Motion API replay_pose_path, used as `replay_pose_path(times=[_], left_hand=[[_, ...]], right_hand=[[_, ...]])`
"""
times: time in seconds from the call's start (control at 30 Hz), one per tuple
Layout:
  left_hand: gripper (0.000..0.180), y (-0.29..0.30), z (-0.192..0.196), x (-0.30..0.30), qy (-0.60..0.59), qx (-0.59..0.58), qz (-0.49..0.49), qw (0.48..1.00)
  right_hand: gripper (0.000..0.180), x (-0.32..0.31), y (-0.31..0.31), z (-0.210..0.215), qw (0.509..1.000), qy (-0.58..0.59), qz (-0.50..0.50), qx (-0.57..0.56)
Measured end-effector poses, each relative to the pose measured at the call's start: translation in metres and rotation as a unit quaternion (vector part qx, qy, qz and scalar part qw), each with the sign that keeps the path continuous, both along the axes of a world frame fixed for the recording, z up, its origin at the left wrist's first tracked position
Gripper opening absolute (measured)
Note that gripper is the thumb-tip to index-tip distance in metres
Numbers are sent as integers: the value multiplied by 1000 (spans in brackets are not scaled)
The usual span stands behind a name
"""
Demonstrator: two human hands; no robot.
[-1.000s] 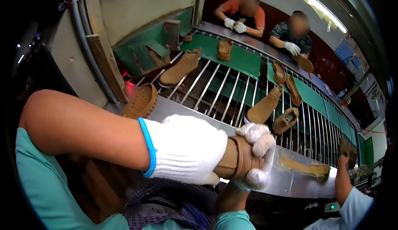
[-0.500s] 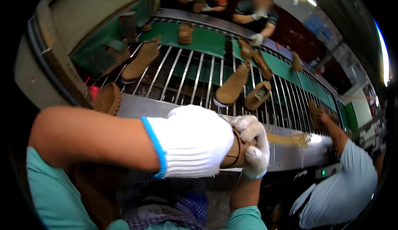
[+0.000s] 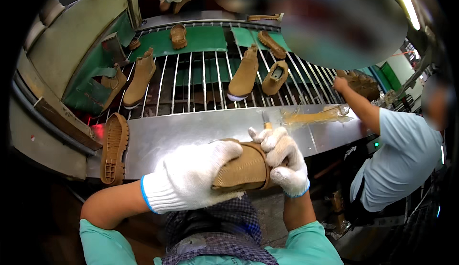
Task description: The person trims excess material from the soles of boots using a knife by hand, rotating each boot to reach all sides before placing them back on the conveyor belt.
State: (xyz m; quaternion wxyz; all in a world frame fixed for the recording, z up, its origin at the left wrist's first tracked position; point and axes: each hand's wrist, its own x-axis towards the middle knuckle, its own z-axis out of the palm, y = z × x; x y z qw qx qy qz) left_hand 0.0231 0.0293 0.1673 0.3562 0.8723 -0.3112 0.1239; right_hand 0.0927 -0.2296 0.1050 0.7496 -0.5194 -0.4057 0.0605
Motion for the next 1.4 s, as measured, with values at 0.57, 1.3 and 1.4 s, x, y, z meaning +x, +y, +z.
replay_pose_path(times=[0.57, 1.3, 1.4], left_hand=[[56, -18, -28, -69, -124, 71, -72, 987], [20, -24, -121, -152, -196, 134, -156, 959], [22, -28, -115, -151, -202, 175, -166, 949]], right_hand=[[87, -137, -19, -33, 973, 167, -160, -23], [81, -215, -30, -39, 861, 214, -175, -428], [80, -198, -37, -36, 810, 187, -94, -548]])
